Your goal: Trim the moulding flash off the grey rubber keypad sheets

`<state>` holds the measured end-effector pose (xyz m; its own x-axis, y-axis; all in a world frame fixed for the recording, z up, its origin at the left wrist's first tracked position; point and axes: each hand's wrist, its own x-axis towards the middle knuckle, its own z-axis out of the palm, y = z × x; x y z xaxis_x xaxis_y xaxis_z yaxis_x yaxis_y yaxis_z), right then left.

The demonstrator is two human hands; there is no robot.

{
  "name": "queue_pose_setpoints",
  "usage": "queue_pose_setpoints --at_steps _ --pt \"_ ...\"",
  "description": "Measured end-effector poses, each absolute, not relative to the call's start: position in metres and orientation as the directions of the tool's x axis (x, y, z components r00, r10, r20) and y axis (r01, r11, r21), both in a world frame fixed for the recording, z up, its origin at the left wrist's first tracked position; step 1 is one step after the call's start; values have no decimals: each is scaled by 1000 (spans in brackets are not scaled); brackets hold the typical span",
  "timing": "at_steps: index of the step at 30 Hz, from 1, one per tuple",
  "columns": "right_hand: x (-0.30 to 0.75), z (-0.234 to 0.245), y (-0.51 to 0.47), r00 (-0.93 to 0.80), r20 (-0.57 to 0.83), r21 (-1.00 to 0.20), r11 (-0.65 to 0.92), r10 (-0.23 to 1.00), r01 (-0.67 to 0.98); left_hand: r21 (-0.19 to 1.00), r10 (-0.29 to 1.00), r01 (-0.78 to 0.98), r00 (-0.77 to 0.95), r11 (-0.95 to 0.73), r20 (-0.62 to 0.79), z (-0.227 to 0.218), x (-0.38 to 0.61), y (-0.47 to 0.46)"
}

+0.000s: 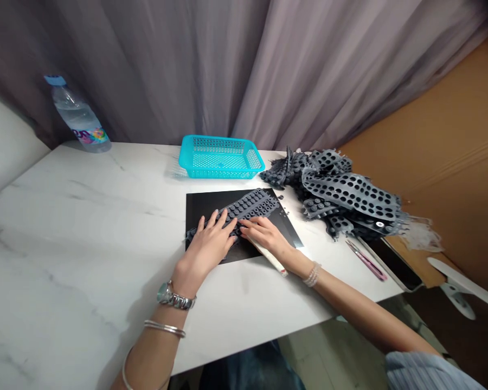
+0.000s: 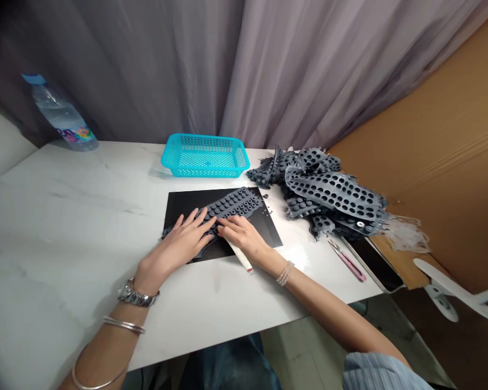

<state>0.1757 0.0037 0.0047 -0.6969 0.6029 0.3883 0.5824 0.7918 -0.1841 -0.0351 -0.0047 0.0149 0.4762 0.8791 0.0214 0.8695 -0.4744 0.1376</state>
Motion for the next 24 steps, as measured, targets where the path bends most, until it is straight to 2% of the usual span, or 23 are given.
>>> queue_pose_setpoints --at_steps 5,7,9,10,12,14,15,17,21,24 --pt "173 8 4 -747 329 -148 813 577 563 142 878 868 479 -476 16 15 -36 -4" --pt "172 5 5 -747 333 -187 817 575 545 148 878 868 479 -474 6 17 -36 -5" --pt "173 0 8 -689 393 -272 793 609 545 155 880 870 475 -468 -5 19 -35 -6" --pt "176 -2 10 -607 447 -335 752 657 567 159 882 872 470 -463 -9 20 -35 -6" --pt "184 -6 14 -333 539 -471 605 773 642 166 887 875 462 -454 -12 21 -35 -6" --pt "195 -6 17 -61 565 -566 440 823 697 171 888 876 460 -451 -12 21 -35 -6" --pt "201 -6 17 -1 564 -578 396 826 713 171 887 875 462 -453 -14 21 -35 -6" --pt "207 -6 13 -44 568 -560 426 822 711 167 886 875 464 -455 -18 20 -35 -6" --pt "201 -11 5 -441 532 -408 675 723 615 159 886 877 463 -454 -26 20 -34 -6" --pt "188 -14 5 -602 483 -312 767 636 561 154 884 877 466 -456 -34 22 -34 -6"
